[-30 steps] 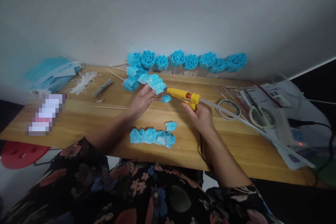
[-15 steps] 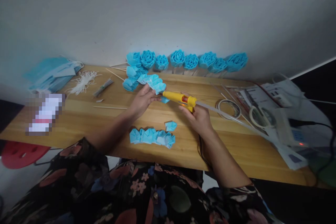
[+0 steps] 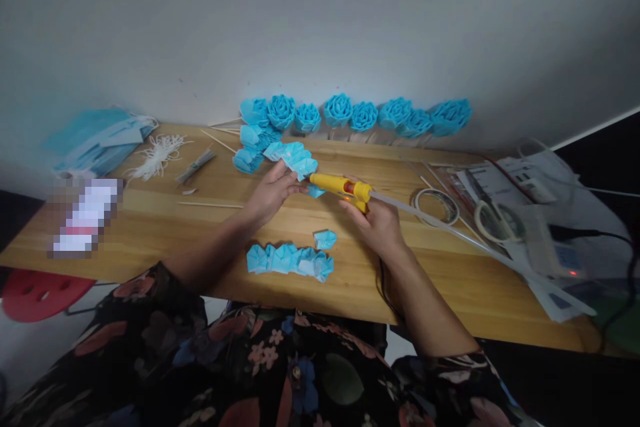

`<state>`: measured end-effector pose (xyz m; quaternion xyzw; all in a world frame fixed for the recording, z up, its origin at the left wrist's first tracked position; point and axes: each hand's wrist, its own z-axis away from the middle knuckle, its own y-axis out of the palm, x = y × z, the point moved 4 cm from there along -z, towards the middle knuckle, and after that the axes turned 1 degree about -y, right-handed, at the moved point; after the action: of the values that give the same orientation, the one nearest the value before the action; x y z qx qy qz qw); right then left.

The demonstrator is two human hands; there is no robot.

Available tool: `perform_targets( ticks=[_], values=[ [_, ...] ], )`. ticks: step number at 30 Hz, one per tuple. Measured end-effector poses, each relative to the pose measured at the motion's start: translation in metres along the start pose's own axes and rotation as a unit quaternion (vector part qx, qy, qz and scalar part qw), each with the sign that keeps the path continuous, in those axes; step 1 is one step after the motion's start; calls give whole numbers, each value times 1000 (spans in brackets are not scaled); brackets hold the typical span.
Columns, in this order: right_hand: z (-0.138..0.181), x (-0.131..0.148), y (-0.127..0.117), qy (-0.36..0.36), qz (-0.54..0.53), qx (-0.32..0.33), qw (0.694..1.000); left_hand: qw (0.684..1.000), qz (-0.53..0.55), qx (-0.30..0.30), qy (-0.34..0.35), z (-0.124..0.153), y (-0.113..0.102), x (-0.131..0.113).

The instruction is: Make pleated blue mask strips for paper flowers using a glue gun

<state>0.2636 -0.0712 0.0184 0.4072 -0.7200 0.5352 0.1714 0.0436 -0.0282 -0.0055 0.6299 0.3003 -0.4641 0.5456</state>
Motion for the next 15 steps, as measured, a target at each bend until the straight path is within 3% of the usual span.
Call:
perform_targets(
  ticks=[15],
  values=[
    [-1, -5, -6, 20, 27, -41, 999, 1000, -7, -3, -5, 0, -1, -1]
  ],
)
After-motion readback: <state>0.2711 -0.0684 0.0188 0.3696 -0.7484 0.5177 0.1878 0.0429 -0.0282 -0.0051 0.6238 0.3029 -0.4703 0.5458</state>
